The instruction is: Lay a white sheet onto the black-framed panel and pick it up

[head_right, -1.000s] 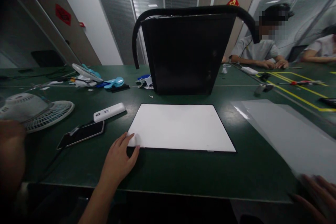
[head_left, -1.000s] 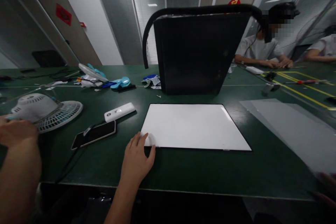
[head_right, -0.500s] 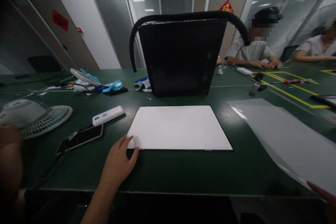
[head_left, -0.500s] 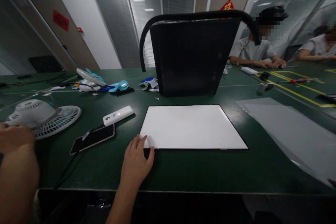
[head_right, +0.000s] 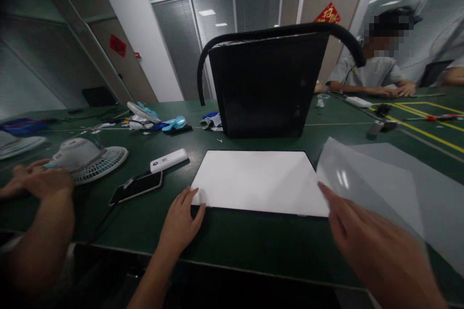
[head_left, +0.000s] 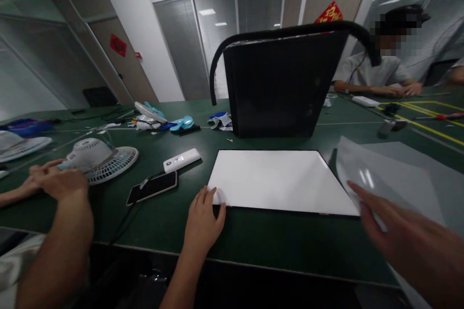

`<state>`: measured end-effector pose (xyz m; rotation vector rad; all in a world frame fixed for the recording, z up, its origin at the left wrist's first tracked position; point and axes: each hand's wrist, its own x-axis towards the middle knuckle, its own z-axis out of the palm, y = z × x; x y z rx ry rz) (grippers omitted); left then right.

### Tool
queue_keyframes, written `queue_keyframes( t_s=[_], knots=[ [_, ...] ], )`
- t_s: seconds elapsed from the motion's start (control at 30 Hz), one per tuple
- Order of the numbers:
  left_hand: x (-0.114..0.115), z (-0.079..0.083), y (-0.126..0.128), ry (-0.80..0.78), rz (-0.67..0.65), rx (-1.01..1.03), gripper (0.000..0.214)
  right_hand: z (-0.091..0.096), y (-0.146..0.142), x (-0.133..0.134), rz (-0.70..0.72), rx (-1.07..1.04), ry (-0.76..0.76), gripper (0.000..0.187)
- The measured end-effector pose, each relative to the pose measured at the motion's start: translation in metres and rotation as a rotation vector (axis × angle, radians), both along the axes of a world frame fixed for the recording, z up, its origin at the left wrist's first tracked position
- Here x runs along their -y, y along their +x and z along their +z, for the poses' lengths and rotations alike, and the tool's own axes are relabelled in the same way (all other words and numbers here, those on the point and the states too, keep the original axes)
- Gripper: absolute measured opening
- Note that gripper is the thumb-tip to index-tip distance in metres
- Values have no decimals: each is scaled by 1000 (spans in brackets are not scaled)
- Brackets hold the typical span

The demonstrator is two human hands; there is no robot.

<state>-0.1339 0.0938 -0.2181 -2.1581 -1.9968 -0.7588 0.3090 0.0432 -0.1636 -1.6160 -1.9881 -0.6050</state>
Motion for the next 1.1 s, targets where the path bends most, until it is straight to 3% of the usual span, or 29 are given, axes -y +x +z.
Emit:
queue_keyframes(
  t_s=[0.1, 0.17, 0.27, 0.33, 0.57, 0.77, 0.93, 1.1],
  knots=[
    [0, -1, -1, 1, 0, 13, 52, 28, -69, 0, 317, 101, 66, 60],
    [0, -2, -1, -4, 5, 26, 55, 38, -100, 5, 537, 157, 77, 61],
    [2, -1, 0, -14, 26, 59, 61, 38, -117, 14, 728, 203, 92, 54],
    [4, 1, 1, 2, 38, 115, 65, 31, -110, 17, 758, 209, 90, 52],
    [7, 6, 4, 1, 46, 146, 65, -14, -29, -4, 549, 277, 75, 47],
    [4, 3, 5, -33, 65, 56, 60, -63, 41, -23, 325, 121, -35, 39],
    [3, 4, 5, -62, 27, -14, 48, -88, 59, -33, 117, -78, -103, 42],
    [1, 4, 6, -72, 36, -47, 47, -95, 58, -36, 150, -104, -127, 42]
  ],
)
